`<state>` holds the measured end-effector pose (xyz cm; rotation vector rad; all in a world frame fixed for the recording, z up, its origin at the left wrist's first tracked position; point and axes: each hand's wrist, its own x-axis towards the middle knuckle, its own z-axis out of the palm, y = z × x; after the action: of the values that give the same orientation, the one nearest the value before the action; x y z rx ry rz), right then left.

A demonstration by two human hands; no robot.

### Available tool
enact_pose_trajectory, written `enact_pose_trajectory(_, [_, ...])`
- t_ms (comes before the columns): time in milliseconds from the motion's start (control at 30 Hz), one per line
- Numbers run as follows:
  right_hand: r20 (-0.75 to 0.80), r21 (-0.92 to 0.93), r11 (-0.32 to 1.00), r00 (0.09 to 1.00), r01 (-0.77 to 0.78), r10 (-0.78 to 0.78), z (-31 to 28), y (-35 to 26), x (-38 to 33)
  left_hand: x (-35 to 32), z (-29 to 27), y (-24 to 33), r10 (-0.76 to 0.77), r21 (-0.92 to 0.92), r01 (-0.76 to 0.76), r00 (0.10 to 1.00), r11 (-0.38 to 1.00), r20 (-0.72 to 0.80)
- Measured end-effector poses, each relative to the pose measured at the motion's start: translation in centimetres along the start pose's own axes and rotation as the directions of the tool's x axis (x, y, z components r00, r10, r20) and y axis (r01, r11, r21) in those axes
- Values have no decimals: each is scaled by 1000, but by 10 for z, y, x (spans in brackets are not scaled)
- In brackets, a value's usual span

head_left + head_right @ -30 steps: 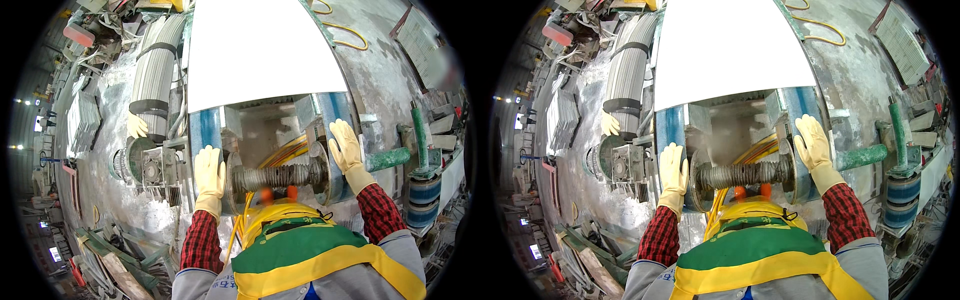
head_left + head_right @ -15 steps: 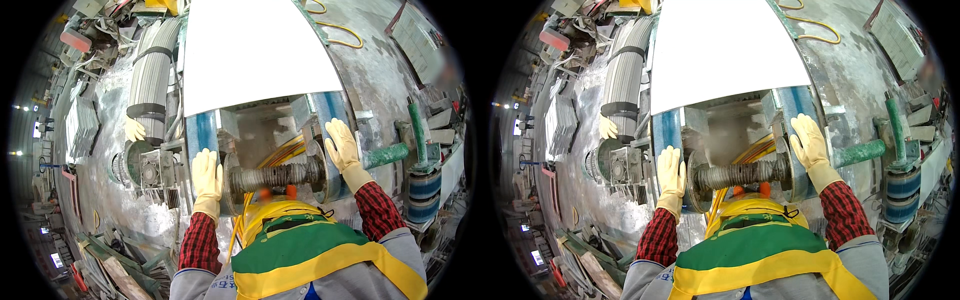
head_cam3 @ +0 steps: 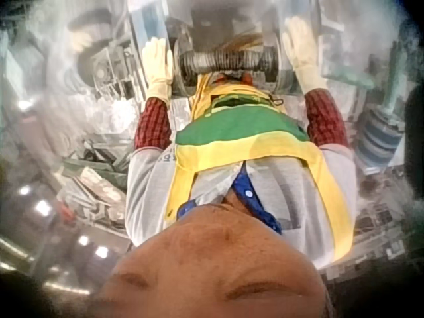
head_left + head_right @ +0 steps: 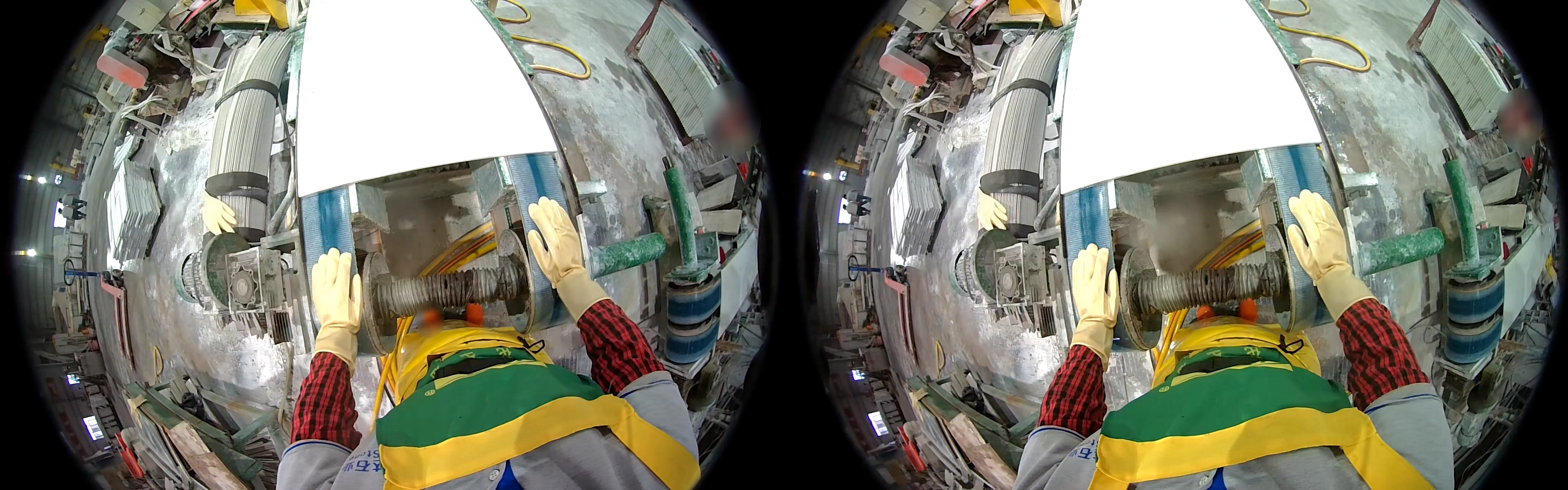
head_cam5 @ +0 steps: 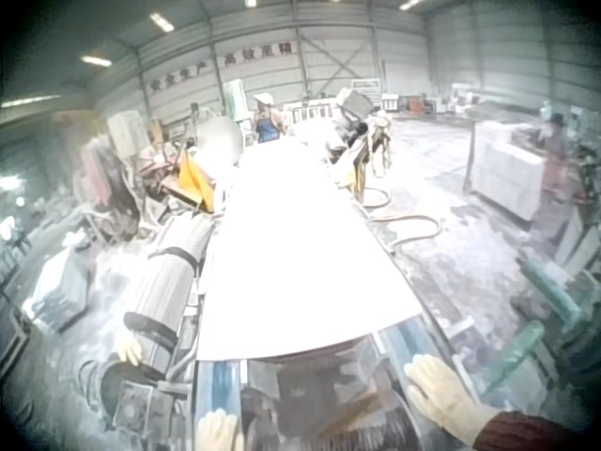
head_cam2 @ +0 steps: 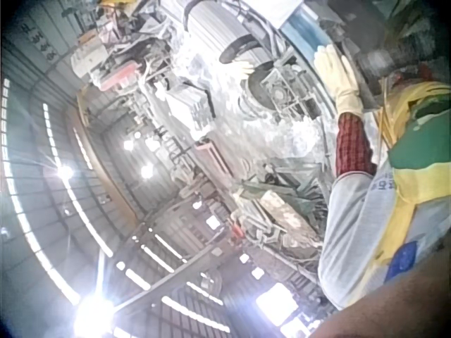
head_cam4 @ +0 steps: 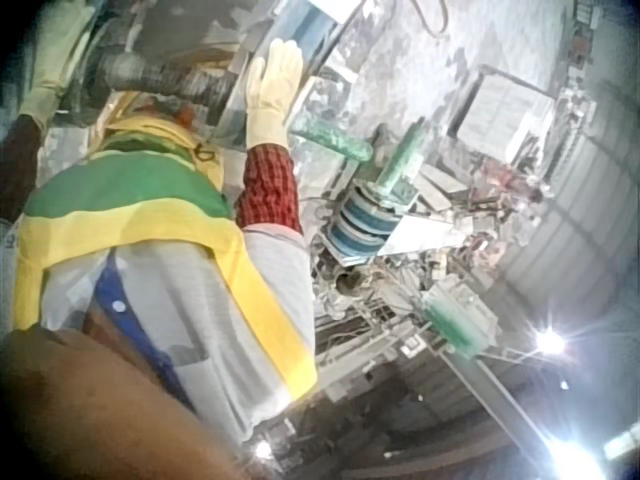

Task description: The person feeds large white stone slabs into a polishing machine, guides them through the rollers, and removes them from the other side. The person repeats this process for multiple slabs in a factory setting.

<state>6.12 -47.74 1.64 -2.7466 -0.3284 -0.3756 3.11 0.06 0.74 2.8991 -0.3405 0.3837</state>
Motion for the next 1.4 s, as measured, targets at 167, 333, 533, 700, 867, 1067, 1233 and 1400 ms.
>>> enact_pose_trajectory(167, [4, -7, 1000, 1000, 8, -8, -1, -1, -1, -3, 0, 1, -11, 0, 11, 1000, 1000, -5])
enact_pose_trajectory(333, [19, -8, 1000, 1000, 12, -11, -1, 0, -3, -1, -5, 5, -19, -8, 19, 1000, 1000, 14])
enact_pose_trajectory(533, [41, -26, 1000, 999, 4, -3, 0, 2, -6, -5, -6, 5, -57, 20, 56, 995, 998, 76])
enact_pose_trajectory(700, [39, -29, 1000, 999, 9, -8, 0, 2, -8, -4, -9, 8, -42, 32, 40, 997, 999, 63])
enact_pose_trajectory(867, [43, -28, 1000, 999, 1, 0, -1, 0, -9, -7, -7, 7, -29, 18, 28, 999, 999, 29])
enact_pose_trajectory(1067, [22, -22, 1000, 1000, 2, -1, -2, -3, -12, -8, -9, 8, -25, 11, 25, 1000, 1000, 16])
enact_pose_trajectory(1233, [16, -16, 1000, 1000, 3, -3, -3, -4, -14, -10, -8, 9, -31, 11, 31, 999, 999, 10])
enact_pose_trajectory(1400, [17, -12, 1000, 1000, 2, -2, -5, -5, -16, -16, -4, 8, -34, 30, 34, 999, 999, 2])
